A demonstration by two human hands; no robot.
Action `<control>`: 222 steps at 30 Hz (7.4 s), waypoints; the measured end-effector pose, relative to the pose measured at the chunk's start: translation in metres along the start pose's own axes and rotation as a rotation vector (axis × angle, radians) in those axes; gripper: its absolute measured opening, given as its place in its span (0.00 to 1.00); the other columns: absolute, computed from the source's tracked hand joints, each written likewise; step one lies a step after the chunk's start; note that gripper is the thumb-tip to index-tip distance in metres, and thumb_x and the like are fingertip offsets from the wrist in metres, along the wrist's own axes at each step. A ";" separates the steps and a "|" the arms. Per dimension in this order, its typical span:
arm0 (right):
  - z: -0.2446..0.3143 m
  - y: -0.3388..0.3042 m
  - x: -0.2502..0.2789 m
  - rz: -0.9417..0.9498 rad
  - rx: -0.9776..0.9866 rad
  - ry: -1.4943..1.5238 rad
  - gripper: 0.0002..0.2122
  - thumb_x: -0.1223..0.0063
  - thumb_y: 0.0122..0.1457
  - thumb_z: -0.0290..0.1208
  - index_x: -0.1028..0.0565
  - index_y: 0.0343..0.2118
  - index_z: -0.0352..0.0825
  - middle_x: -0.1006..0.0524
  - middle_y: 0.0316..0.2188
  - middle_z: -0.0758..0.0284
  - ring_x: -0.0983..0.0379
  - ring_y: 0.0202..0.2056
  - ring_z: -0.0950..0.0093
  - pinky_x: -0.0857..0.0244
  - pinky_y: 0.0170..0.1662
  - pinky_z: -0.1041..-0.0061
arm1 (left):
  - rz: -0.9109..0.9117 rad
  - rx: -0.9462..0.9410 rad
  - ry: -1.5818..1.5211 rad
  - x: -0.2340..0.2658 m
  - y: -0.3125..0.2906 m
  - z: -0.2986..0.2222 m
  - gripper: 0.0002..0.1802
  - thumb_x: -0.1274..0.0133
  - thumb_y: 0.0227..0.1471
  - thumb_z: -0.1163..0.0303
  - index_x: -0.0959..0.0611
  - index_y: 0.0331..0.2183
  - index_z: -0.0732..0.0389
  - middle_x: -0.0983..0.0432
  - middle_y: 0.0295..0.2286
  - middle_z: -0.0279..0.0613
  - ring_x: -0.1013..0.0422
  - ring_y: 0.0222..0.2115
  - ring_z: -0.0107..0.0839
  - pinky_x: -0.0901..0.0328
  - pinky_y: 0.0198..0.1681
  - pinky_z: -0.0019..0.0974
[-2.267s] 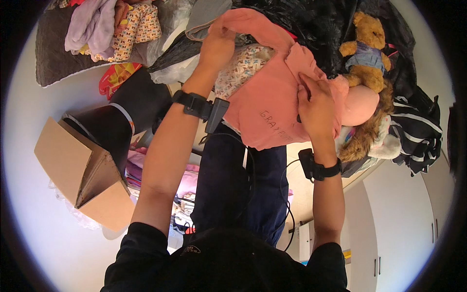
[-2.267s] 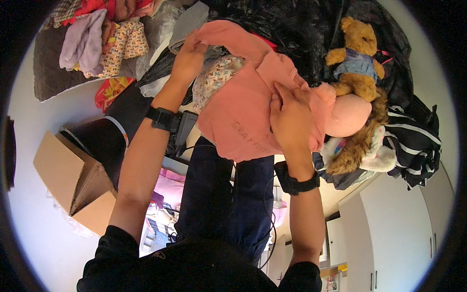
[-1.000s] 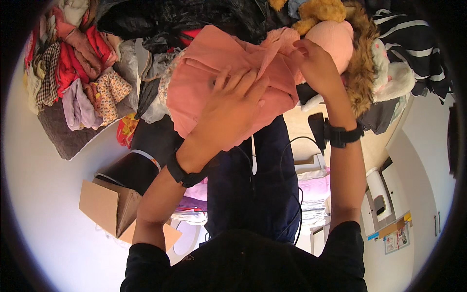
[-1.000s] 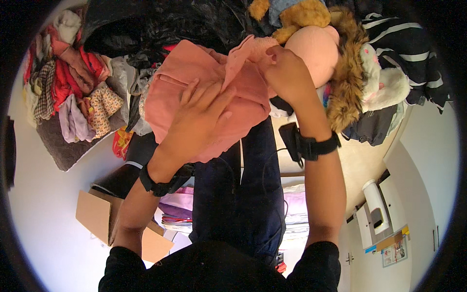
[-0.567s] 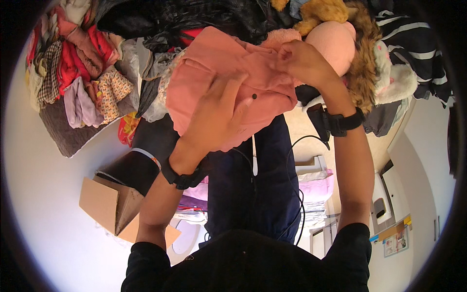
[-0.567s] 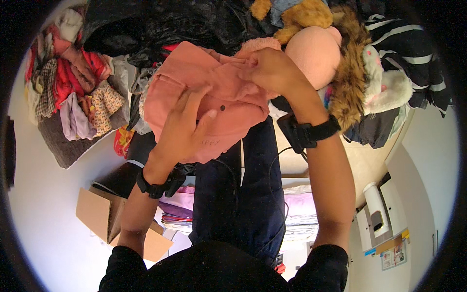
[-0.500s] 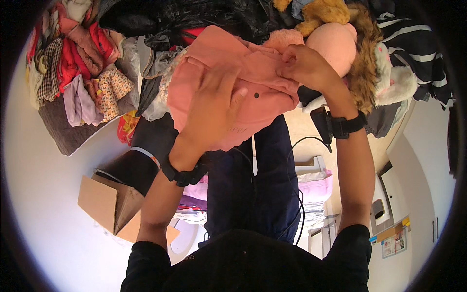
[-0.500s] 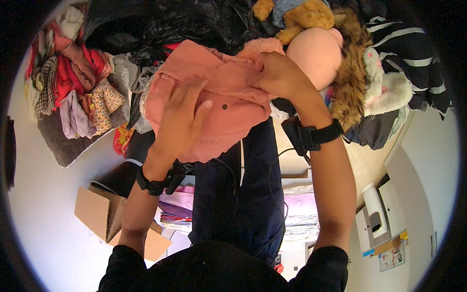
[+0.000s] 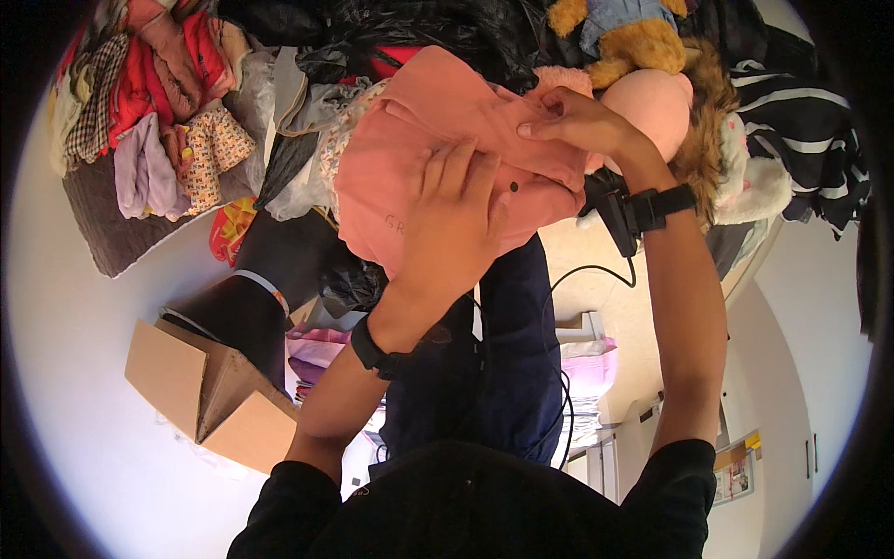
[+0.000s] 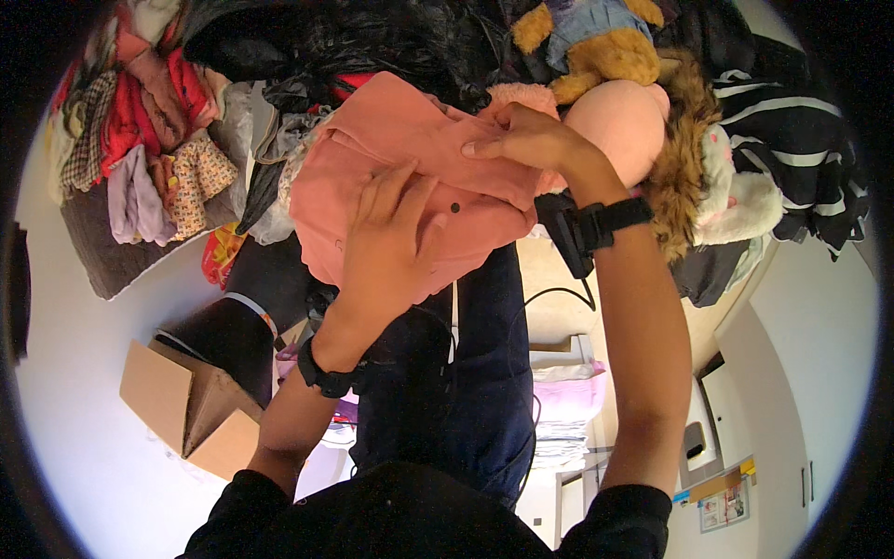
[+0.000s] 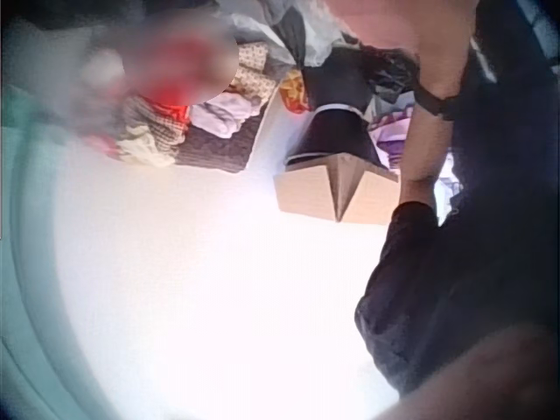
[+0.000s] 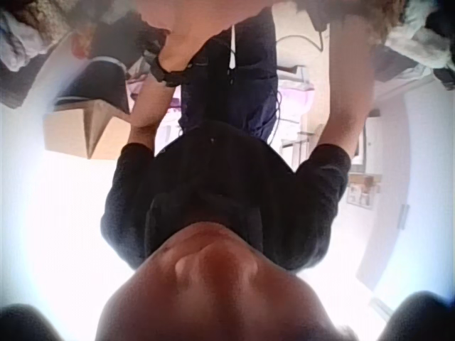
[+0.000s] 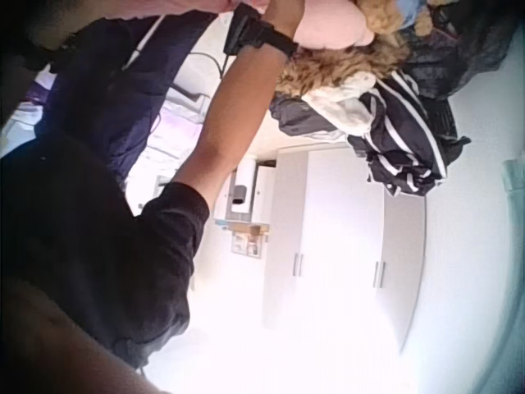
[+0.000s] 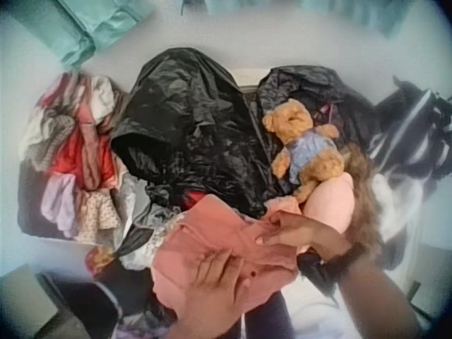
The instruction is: The person folds various pieces of clothing, including a yellow sweater, a purple shirt, a pink t-shirt, and a plaid shirt. They handle each item individually, smoothing and folding them before placing them into a pile on a bed.
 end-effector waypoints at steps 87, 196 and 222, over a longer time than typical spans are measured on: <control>0.015 -0.151 -0.155 -0.471 -0.133 1.193 0.07 0.44 0.56 0.23 0.28 0.36 0.31 0.28 0.21 0.69 0.33 0.16 0.79 0.39 0.19 0.81 | 0.303 0.756 -0.626 0.056 -0.057 0.151 0.23 0.43 0.37 0.72 0.23 0.39 0.71 0.24 0.30 0.40 0.30 0.32 0.23 0.33 0.35 0.29; 0.268 0.035 0.018 -0.286 -0.016 0.777 0.11 0.54 0.47 0.20 0.28 0.34 0.24 0.25 0.29 0.57 0.25 0.26 0.67 0.27 0.26 0.69 | -0.380 0.673 -0.442 0.169 -0.133 0.292 0.15 0.51 0.44 0.85 0.25 0.38 0.67 0.27 0.35 0.49 0.28 0.37 0.40 0.34 0.43 0.35; 0.131 -0.215 -0.058 -0.346 -0.256 0.433 0.20 0.50 0.55 0.18 0.29 0.53 0.35 0.23 0.40 0.60 0.28 0.32 0.79 0.32 0.39 0.78 | -0.177 0.612 -1.327 0.119 -0.112 0.148 0.30 0.46 0.44 0.82 0.31 0.52 0.68 0.26 0.44 0.44 0.29 0.46 0.32 0.35 0.49 0.35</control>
Point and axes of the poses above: each hand's wrist, its own y-axis towards the middle knuckle, its own x-axis out of the back of the hand, z = x × y, the point moved 10 cm from there along y, towards the middle knuckle
